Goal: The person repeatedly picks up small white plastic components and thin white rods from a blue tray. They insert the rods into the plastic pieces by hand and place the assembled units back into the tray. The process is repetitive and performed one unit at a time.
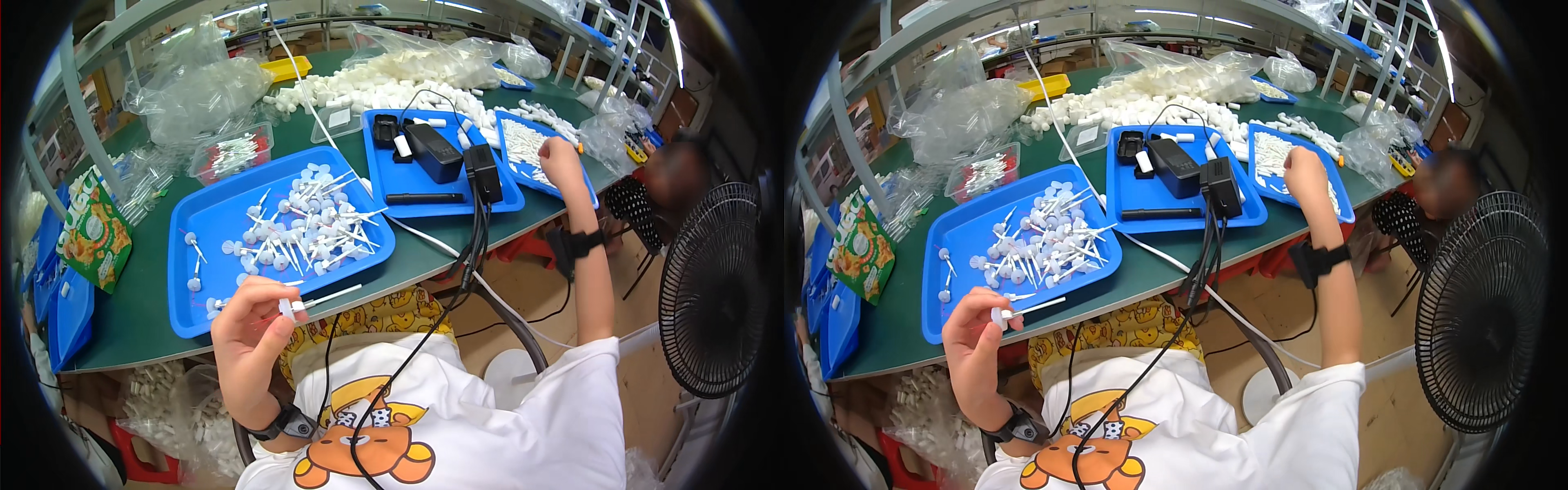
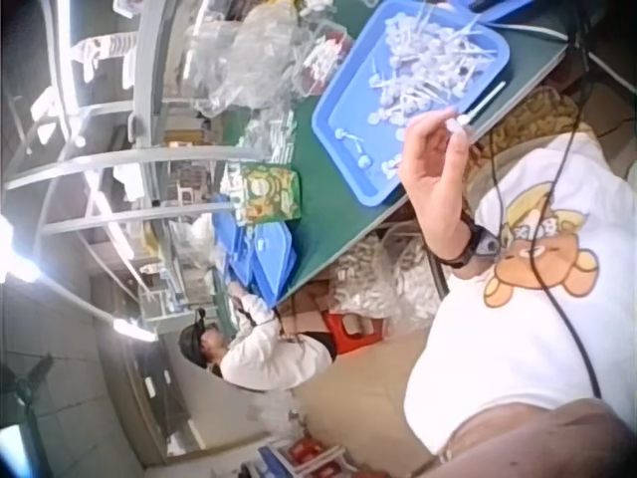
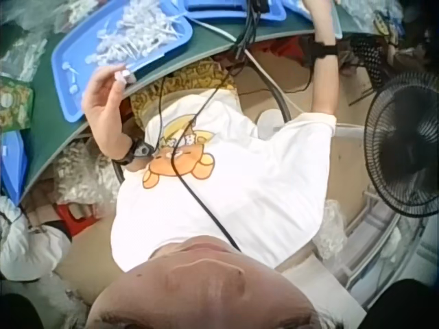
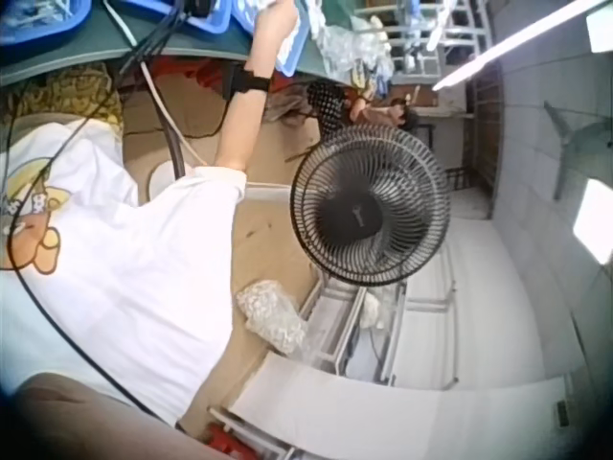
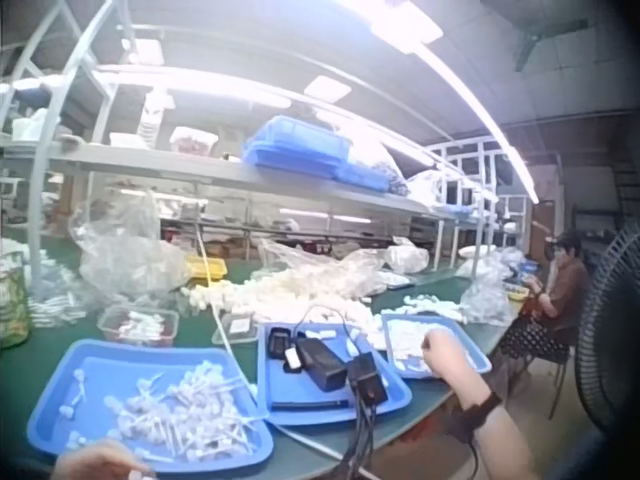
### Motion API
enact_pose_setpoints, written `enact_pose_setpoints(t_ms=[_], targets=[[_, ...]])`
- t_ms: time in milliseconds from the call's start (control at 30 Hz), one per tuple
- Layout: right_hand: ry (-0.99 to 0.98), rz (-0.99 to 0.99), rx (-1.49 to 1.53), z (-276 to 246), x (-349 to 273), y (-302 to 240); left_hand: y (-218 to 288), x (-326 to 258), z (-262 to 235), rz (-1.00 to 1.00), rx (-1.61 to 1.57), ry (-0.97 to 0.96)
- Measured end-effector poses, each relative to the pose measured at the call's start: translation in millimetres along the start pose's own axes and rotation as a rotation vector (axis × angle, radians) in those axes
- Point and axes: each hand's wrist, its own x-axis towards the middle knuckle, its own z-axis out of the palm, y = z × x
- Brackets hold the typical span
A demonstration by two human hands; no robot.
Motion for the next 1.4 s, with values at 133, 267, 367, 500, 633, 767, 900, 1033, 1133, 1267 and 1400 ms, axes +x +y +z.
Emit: enact_pose_setpoints(t_ms=[133, 267, 367, 500, 633, 767, 900, 1033, 1133, 1267, 1400], targets=[[-0.070, -0.001, -0.263, 59, 29, 52, -2, 2, 6, -0.029, -0.011, 0.044], [-0.090, -0.007, -0.240, 91, 41, 87, -4, 1, 5, -0.022, -0.012, 0.014], [-0.133, -0.067, -0.206, 97, 46, 97, -5, 2, 4, -0.019, -0.016, 0.004], [-0.199, -0.105, -0.148, 81, 45, 78, -3, 0, 5, -0.029, -0.044, -0.004], [-0.024, -0.159, -0.092, 75, 38, 62, -1, -1, 7, -0.011, -0.052, -0.011], [0.101, -0.199, 0.150, 54, 26, 28, 0, -1, 5, -0.010, -0.081, 0.006], [0.052, -0.273, 0.517, -3, -19, -62, 1, -4, 7, 0.033, -0.140, 0.012], [-0.061, -0.384, 0.779, -50, -70, -142, -2, -6, 7, 0.092, -0.159, 0.022], [-0.086, -0.597, 0.834, -74, -107, -184, -2, -6, 9, 0.110, -0.159, 0.040], [-0.018, -0.916, 0.852, -86, -138, -209, 0, -6, 12, 0.142, -0.144, 0.038], [-0.104, -0.916, 0.972, -89, -149, -210, 1, -6, 14, 0.169, -0.139, 0.055]])
